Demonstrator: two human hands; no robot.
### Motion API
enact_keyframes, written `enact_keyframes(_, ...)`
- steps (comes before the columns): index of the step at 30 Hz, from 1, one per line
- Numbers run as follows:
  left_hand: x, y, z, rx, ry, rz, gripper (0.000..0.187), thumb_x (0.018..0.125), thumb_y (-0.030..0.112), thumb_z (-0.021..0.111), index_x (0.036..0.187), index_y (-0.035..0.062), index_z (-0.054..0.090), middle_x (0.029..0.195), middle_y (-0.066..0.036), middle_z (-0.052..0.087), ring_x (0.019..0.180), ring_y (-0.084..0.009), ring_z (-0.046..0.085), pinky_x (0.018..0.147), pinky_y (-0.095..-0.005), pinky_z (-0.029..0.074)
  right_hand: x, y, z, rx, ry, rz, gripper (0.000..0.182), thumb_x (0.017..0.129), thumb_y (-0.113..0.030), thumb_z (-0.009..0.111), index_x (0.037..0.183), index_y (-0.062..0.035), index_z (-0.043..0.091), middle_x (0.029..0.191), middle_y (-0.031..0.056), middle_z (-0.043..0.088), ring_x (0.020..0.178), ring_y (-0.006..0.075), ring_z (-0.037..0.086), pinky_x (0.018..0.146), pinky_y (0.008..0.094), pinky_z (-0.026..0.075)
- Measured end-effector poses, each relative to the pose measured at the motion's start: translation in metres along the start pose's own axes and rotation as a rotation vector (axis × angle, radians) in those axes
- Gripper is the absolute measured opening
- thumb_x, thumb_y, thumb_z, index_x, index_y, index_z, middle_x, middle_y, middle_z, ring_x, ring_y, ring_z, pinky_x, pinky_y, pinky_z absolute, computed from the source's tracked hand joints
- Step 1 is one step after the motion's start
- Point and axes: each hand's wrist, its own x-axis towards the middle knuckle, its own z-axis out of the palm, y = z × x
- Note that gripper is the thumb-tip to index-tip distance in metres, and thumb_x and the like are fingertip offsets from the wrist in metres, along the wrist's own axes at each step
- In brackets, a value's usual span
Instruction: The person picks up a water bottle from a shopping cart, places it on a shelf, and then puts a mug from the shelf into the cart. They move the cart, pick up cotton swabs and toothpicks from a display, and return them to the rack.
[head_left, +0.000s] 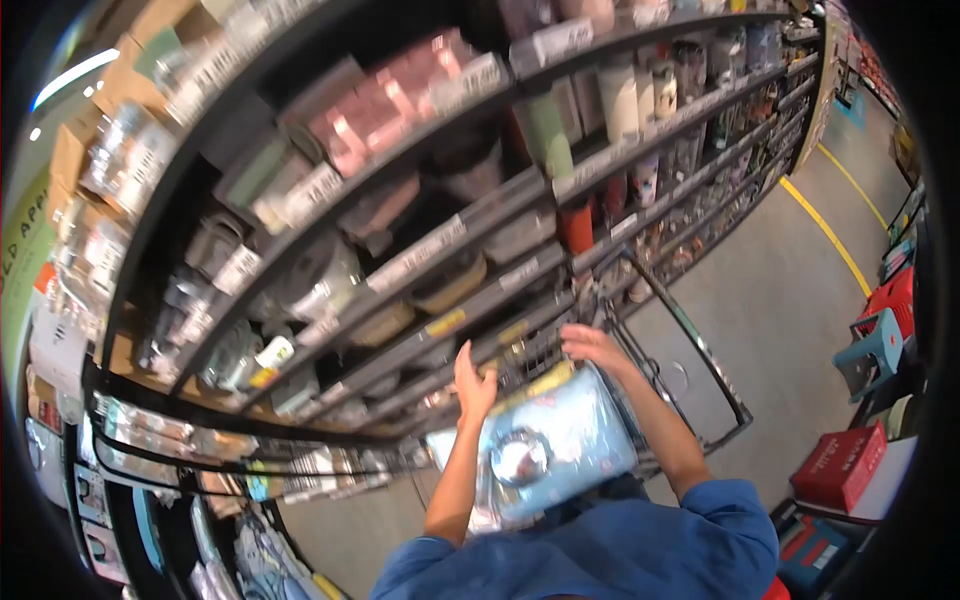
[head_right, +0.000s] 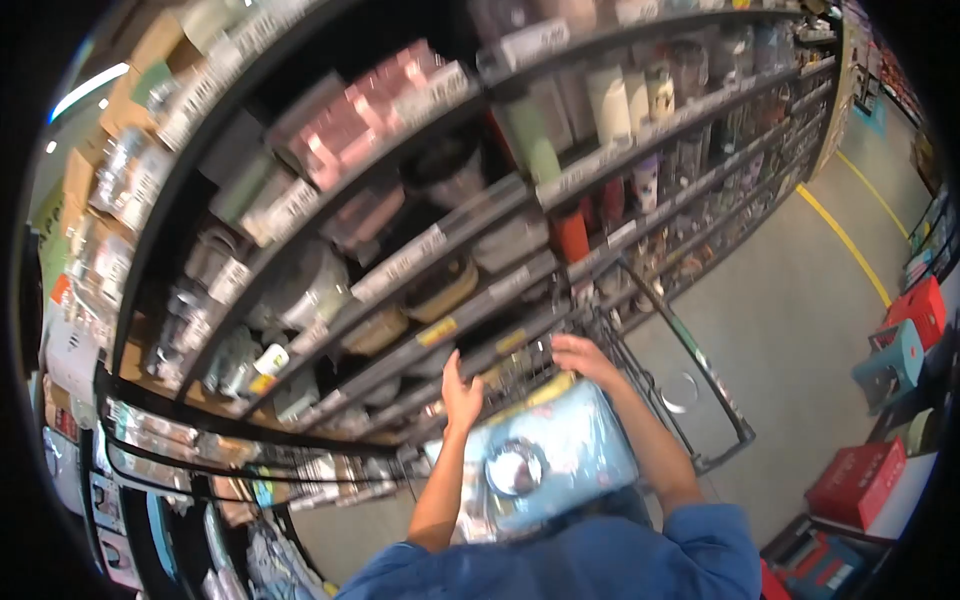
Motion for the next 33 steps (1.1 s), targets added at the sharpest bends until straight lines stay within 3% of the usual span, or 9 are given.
enact_keyframes(3,-0.144,-0.08,-0.021,0.04,-0.115,-0.281,0.055,0.07,0.003,0.059,0.124,-0.0009,0.047,0.119,-0.023,0.052,0.113,-0.0376,0.049,0.098,-0.0426,0.039,-0.077,0.126,-0.007,-0.452,-0.15,0.354,0.057,0.08,-0.028,0.071,0.126,0.0002,0.051,0.118,0.0094,0.06,0.104,0.0202,0.058,0.085,0.0305,0.048)
enact_keyframes(4,-0.18,-0.084,-0.035,0.088,-0.144,-0.342,0.052,0.07,0.002,0.059,0.121,-0.0011,0.049,0.116,-0.023,0.053,0.105,-0.0379,0.053,0.093,-0.0427,0.043,-0.102,0.146,-0.001,-0.556,-0.193,0.496,0.068,0.074,-0.034,0.075,0.127,0.0012,0.051,0.122,0.0181,0.058,0.108,0.0275,0.057,0.094,0.0325,0.044)
enact_keyframes(8,-0.262,-0.077,-0.064,0.011,-0.137,-0.606,0.053,0.073,0.001,0.058,0.124,-0.0023,0.048,0.117,-0.022,0.054,0.098,-0.0313,0.058,0.081,-0.0383,0.05,-0.155,0.189,0.03,-0.451,-0.262,0.661,0.076,0.073,-0.032,0.075,0.134,0.0018,0.042,0.125,0.0227,0.054,0.113,0.0292,0.055,0.095,0.0347,0.043)
enact_keyframes(16,-0.266,-0.078,-0.034,-0.085,-0.183,-0.693,0.057,0.074,0.005,0.061,0.127,-0.0059,0.043,0.113,-0.022,0.056,0.095,-0.0275,0.06,0.076,-0.0341,0.051,-0.114,0.205,0.087,-0.663,-0.239,0.406,0.089,0.064,-0.021,0.073,0.139,0.0019,0.032,0.136,0.0252,0.043,0.126,0.035,0.042,0.104,0.0351,0.036)
enact_keyframes(18,-0.266,-0.104,-0.012,-0.177,-0.138,-0.755,0.059,0.072,0.007,0.061,0.127,-0.0042,0.044,0.106,-0.018,0.058,0.091,-0.024,0.059,0.077,-0.0309,0.049,-0.096,0.221,0.091,-0.712,-0.262,0.266,0.094,0.062,-0.013,0.074,0.143,-0.0014,0.027,0.137,0.0229,0.042,0.112,0.0292,0.054,0.093,0.0325,0.044)
enact_keyframes(22,-0.223,-0.071,-0.022,-0.602,-0.392,-1.153,0.07,0.071,0.003,0.056,0.135,0.0067,0.03,0.115,-0.01,0.052,0.098,-0.0231,0.053,0.07,-0.0356,0.047,-0.081,0.236,0.102,-0.306,-0.339,0.357,0.094,0.056,-0.004,0.07,0.141,-0.0035,0.03,0.133,0.0117,0.047,0.125,0.0226,0.041,0.101,0.0328,0.037)
enact_keyframes(26,-0.224,-0.064,-0.03,-0.556,-0.463,-0.971,0.067,0.071,0.007,0.059,0.132,0.0015,0.033,0.108,-0.011,0.057,0.093,-0.0206,0.056,0.068,-0.0324,0.049,-0.117,0.172,0.11,-0.276,-0.235,0.227,0.091,0.061,-0.002,0.071,0.142,-0.0055,0.029,0.13,0.0146,0.05,0.12,0.022,0.048,0.091,0.0321,0.046)
enact_keyframes(30,-0.211,-0.047,-0.032,-0.634,-0.424,-0.423,0.085,0.065,-0.003,0.06,0.141,0.0036,0.023,0.131,-0.014,0.041,0.12,-0.0246,0.043,0.094,-0.036,0.043,-0.144,0.092,0.113,-0.141,-0.163,0.154,0.083,0.072,0.007,0.066,0.144,-0.0068,0.027,0.128,0.0096,0.051,0.114,0.016,0.053,0.091,0.0306,0.047)
enact_keyframes(33,-0.175,-0.004,-0.043,-0.695,-0.487,-0.42,0.095,0.062,-0.008,0.057,0.146,0.0064,0.015,0.138,-0.012,0.034,0.124,-0.0233,0.04,0.094,-0.0345,0.043,-0.143,0.075,0.104,-0.045,-0.128,-0.072,0.081,0.076,0.003,0.068,0.144,-0.0059,0.025,0.123,0.0104,0.055,0.108,0.0173,0.057,0.088,0.0299,0.05)
